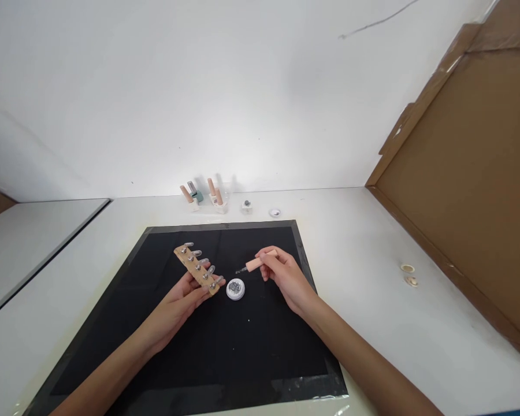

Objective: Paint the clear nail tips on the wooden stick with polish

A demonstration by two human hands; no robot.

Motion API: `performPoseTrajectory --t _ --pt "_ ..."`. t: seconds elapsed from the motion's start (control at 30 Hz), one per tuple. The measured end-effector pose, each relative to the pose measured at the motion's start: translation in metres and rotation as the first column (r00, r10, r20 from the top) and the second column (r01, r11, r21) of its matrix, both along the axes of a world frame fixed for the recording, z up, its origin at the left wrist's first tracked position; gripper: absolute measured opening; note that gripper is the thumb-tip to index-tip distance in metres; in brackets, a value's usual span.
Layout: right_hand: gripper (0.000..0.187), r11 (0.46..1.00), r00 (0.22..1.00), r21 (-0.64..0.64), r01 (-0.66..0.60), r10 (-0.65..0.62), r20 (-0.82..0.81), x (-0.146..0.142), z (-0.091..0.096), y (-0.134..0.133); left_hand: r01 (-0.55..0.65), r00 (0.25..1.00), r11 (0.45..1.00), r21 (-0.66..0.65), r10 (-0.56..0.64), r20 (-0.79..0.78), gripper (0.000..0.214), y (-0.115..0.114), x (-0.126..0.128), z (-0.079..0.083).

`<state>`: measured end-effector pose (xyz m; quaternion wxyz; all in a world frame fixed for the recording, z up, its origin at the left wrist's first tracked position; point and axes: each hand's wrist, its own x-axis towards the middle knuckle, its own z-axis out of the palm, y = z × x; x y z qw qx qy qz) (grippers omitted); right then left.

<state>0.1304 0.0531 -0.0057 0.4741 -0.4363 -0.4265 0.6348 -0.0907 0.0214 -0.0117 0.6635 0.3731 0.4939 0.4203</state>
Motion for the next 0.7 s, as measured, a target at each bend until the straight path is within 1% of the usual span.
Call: performPoseTrajectory --t 0.07,0.13,0.23,0.3,0.4,0.5,0.6,0.67,0.7 --pt "0.023 1.0 0.998 0.015 -0.007 0.008 -0.068 0.004 0.006 -0.003 -0.036 0.999 0.998 0.043 0.038 -0.03 0.058 -0.001 -0.001 0.002" --pt "0.02 0.999 0.989 0.038 -0.035 0.04 -0.14 0.007 0.01 -0.008 -0.053 0.998 0.997 0.059 0.054 -0.018 0.056 -0.004 -0.001 0.006" --pt "0.016 0.992 0.968 0.071 -0.104 0.117 -0.223 0.01 0.015 -0.015 -0.032 0.996 0.999 0.03 0.03 0.088 0.052 -0.012 0.005 0.017" --pt "0.014 0.982 0.955 0.097 -0.163 0.182 -0.236 0.011 0.016 -0.018 0.003 0.984 1.0 0.015 -0.006 0.177 0.05 -0.018 0.01 0.023" --pt "0.015 0.96 0.954 0.183 -0.213 0.244 -0.171 0.013 0.016 -0.02 0.082 0.961 0.997 0.008 -0.081 0.264 0.046 -0.026 0.017 0.025" --pt "0.017 0.939 0.977 0.293 -0.181 0.206 -0.057 0.015 0.015 -0.023 0.156 0.943 0.988 0.019 -0.155 0.295 0.045 -0.03 0.019 0.017" --pt "0.011 0.912 0.985 0.375 -0.167 0.168 0.031 0.018 0.015 -0.029 0.194 0.933 0.98 0.029 -0.194 0.302 0.044 -0.031 0.017 0.008" --pt "0.027 0.906 0.977 0.365 -0.214 0.195 0.09 0.019 0.018 -0.033 0.209 0.927 0.977 0.035 -0.21 0.31 0.044 -0.031 0.016 0.004" --pt "0.028 0.904 0.972 0.358 -0.233 0.201 0.126 0.02 0.019 -0.035 0.217 0.924 0.975 0.04 -0.219 0.314 0.044 -0.031 0.016 0.003"
